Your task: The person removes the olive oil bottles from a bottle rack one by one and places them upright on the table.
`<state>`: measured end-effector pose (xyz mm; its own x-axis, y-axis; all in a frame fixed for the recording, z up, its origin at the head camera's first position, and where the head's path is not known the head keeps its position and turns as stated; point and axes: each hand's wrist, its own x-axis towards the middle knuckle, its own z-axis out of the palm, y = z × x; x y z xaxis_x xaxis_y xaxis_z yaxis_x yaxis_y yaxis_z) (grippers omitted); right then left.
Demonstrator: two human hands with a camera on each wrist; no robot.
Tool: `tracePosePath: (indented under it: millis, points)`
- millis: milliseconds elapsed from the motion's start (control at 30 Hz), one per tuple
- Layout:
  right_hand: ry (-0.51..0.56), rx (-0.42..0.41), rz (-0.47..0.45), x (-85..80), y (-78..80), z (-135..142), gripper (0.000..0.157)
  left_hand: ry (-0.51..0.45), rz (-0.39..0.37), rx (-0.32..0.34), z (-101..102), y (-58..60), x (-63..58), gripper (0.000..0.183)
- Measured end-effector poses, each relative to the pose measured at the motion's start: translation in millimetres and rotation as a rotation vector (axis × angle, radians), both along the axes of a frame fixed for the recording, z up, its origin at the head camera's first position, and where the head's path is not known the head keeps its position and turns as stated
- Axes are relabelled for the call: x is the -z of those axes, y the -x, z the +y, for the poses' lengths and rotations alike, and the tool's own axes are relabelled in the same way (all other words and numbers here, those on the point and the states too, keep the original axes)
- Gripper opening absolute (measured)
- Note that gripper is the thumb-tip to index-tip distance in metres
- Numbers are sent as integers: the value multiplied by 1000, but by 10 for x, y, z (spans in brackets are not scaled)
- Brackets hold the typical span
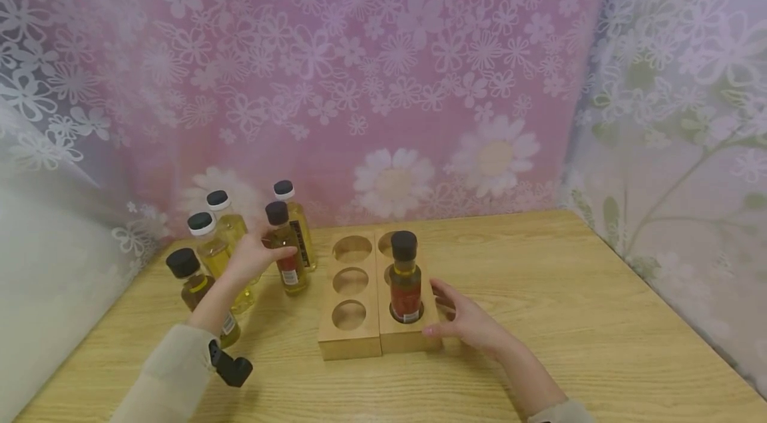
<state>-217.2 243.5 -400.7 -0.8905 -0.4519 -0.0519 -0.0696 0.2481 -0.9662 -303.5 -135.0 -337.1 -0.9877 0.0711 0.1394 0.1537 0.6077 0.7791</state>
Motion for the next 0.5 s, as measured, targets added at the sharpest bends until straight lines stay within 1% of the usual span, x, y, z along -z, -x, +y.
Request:
tracePosePath:
  millis: [100, 333, 500]
  points:
    - [3, 2, -5, 0, -2, -3, 92, 2, -1, 0, 8, -7, 17, 49]
    - [9, -3, -13, -4, -7, -10, 92, -6, -37, -11, 22, -31, 43, 54]
    - [6, 2, -10, -8, -2, -7, 93, -5, -41, -15, 26, -13, 55, 56]
